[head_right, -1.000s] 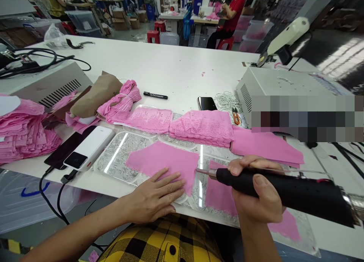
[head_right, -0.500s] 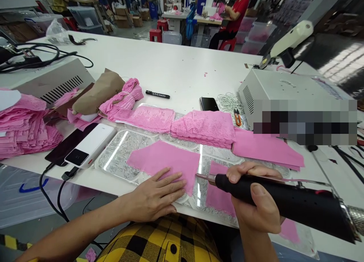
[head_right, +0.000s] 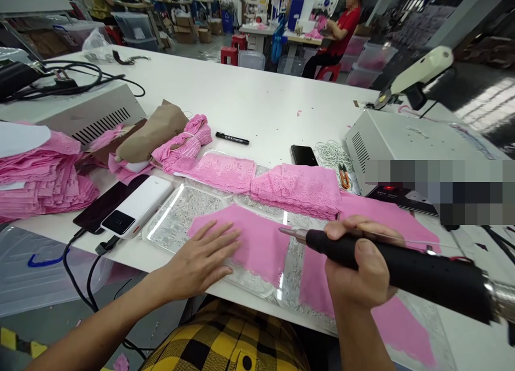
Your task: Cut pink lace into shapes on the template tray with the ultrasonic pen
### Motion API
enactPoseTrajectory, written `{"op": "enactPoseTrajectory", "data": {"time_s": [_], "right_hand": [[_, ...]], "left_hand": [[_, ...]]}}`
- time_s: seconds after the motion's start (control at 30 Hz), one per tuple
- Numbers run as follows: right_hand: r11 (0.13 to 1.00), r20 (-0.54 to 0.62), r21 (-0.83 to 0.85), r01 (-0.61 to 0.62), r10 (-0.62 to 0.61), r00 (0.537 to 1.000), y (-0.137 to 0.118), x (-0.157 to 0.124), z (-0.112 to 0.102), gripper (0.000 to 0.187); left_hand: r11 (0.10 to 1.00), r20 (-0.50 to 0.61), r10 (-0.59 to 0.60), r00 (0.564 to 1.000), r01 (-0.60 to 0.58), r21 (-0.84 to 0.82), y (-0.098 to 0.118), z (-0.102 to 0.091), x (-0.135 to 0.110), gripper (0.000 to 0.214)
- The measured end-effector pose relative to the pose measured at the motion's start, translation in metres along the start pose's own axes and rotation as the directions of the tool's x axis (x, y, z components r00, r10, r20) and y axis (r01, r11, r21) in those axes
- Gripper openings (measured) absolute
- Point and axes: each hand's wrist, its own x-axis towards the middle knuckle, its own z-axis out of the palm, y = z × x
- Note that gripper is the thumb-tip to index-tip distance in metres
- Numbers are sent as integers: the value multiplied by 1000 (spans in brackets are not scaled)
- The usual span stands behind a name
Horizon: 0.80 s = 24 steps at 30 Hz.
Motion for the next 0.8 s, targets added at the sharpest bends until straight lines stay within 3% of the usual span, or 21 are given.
{"op": "enactPoseTrajectory", "data": {"time_s": [0.1,0.23,0.8], "right_hand": [[998,5,-3,68,-68,998,7,-1,18,13],[998,41,-4,65,-65,997,14,-3,29,12],[995,114,-44,87,-81,990,16,-3,32,5]], "left_hand": [[997,-36,-39,999,41,65,-9,0,-12,42],[994,-73,-61,996,67,86,-10,2,-21,42],[994,-100,-101,990,105,43,-11,1,-25,39]]}}
